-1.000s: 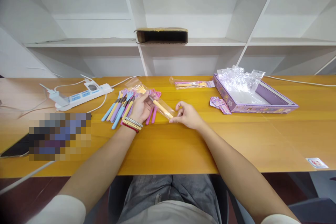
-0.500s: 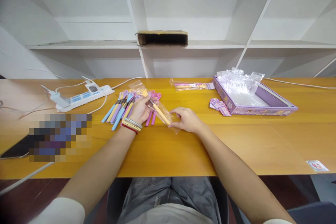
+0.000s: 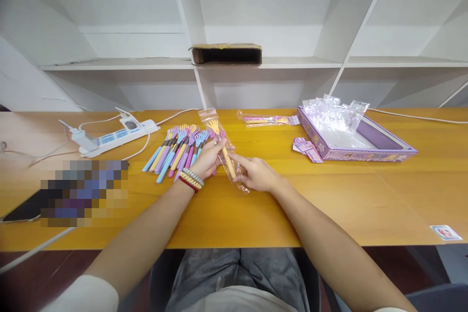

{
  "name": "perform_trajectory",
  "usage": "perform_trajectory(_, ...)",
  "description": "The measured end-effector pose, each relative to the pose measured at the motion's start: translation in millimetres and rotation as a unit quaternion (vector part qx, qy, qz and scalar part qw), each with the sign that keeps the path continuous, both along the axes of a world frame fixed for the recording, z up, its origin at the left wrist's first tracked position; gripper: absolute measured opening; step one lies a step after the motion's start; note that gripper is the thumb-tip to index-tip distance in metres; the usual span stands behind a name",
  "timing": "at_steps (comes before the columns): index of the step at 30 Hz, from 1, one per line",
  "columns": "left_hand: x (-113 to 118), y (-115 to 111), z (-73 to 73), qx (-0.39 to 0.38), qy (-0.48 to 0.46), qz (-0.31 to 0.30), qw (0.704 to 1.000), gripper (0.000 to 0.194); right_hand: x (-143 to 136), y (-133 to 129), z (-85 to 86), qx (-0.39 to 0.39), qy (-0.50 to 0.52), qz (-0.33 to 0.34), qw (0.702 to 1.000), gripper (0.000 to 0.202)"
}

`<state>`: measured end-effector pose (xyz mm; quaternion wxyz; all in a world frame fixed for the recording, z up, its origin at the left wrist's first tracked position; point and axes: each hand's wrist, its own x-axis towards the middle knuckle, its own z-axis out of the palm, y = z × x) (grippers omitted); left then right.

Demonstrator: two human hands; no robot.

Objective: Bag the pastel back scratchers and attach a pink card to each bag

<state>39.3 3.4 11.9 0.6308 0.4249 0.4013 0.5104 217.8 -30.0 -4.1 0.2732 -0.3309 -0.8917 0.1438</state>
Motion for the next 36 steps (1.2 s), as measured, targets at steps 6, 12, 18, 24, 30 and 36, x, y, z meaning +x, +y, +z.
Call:
perform_trajectory(6, 24.8, -9.6, -16.2, 0.038, 0.093, -0.071, 0.992, 0.024, -9.9, -2.9, 1.0, -0.017, 0.078, 0.009, 0.997, 0.016)
perform_trajectory(12, 31.7, -14.3, -18.1, 0.035, 0.152, -0.031, 0.987, 0.019, -5.2, 0.6, 6.1, -0.098, 0.095, -0.008, 0.991, 0.007)
perform_trajectory(18, 26.4, -17.6, -6.2, -0.035, 0.246, -0.009, 0.969, 0.065, -1.2, 6.0, 2.7, -0.207, 0.141, -0.017, 0.968, 0.017)
perform_trajectory(24, 20.1, -10.9, -10.1, -0.006, 0.335, -0.038, 0.942, 0.045, 2.2, 11.9, 2.2, -0.332, 0.209, -0.074, 0.917, 0.04)
perform_trajectory(30, 13.9, -16.4, -12.1, 0.178, 0.486, -0.056, 0.854, 0.038, 9.4, 19.2, 3.1, -0.393, 0.188, -0.113, 0.893, 0.04)
perform_trajectory(36, 8.9, -21.0, -13.9, 0.39, 0.564, -0.108, 0.72, 0.03, 23.3, 22.0, 7.9, -0.283, 0.035, -0.075, 0.956, 0.034)
